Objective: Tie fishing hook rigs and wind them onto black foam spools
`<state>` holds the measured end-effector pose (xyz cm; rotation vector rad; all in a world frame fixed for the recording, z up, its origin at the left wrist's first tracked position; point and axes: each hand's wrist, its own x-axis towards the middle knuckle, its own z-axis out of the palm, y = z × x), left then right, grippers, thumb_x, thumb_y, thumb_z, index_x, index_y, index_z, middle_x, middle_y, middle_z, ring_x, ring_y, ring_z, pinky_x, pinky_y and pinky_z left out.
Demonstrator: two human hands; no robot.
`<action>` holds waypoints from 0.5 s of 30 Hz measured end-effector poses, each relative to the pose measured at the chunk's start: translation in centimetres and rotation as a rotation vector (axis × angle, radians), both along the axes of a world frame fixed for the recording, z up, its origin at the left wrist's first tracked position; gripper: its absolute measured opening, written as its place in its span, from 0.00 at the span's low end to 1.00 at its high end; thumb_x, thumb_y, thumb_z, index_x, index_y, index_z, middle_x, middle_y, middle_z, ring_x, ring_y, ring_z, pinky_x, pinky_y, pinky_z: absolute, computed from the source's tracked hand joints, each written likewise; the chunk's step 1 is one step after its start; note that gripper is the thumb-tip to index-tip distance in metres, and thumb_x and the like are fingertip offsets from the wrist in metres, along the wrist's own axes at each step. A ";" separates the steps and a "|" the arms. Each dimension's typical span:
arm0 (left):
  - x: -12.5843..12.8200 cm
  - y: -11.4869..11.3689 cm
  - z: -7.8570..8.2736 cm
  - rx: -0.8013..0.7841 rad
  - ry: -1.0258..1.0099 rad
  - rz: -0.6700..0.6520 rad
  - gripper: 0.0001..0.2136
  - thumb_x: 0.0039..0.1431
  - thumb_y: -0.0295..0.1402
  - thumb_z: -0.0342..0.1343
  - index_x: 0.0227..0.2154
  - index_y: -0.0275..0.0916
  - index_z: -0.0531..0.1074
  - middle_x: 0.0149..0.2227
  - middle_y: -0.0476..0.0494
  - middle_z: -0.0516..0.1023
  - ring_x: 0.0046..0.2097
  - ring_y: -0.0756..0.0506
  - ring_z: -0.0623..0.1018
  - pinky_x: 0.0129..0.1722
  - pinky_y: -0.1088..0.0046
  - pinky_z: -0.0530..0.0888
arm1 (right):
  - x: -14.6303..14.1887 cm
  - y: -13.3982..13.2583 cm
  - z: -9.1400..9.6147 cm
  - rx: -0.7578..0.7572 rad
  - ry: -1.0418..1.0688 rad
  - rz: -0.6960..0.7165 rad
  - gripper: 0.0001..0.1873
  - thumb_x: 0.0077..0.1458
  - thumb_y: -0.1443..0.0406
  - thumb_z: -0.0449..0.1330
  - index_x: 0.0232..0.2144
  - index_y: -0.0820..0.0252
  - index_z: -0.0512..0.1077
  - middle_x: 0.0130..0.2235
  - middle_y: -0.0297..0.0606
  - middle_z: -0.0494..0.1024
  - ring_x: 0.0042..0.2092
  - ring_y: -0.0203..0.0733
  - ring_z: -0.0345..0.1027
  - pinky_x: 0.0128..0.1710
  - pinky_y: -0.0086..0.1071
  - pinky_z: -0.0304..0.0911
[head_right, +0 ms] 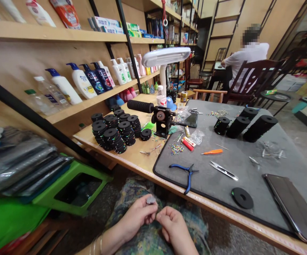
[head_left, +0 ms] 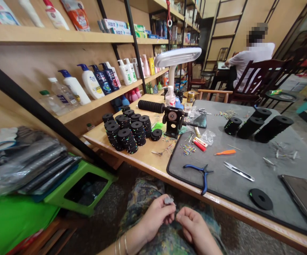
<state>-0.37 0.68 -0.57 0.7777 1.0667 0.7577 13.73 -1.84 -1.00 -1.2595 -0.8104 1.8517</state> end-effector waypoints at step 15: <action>-0.3 0.6 0.4 -0.337 -0.164 -0.016 0.08 0.40 0.30 0.60 0.23 0.35 0.66 0.16 0.54 0.67 0.17 0.56 0.63 0.19 0.81 0.52 | -0.3 0.4 0.3 -0.029 0.006 0.049 0.20 0.42 0.52 0.65 0.18 0.58 0.63 0.10 0.17 0.53 0.13 0.25 0.36 0.15 0.25 0.30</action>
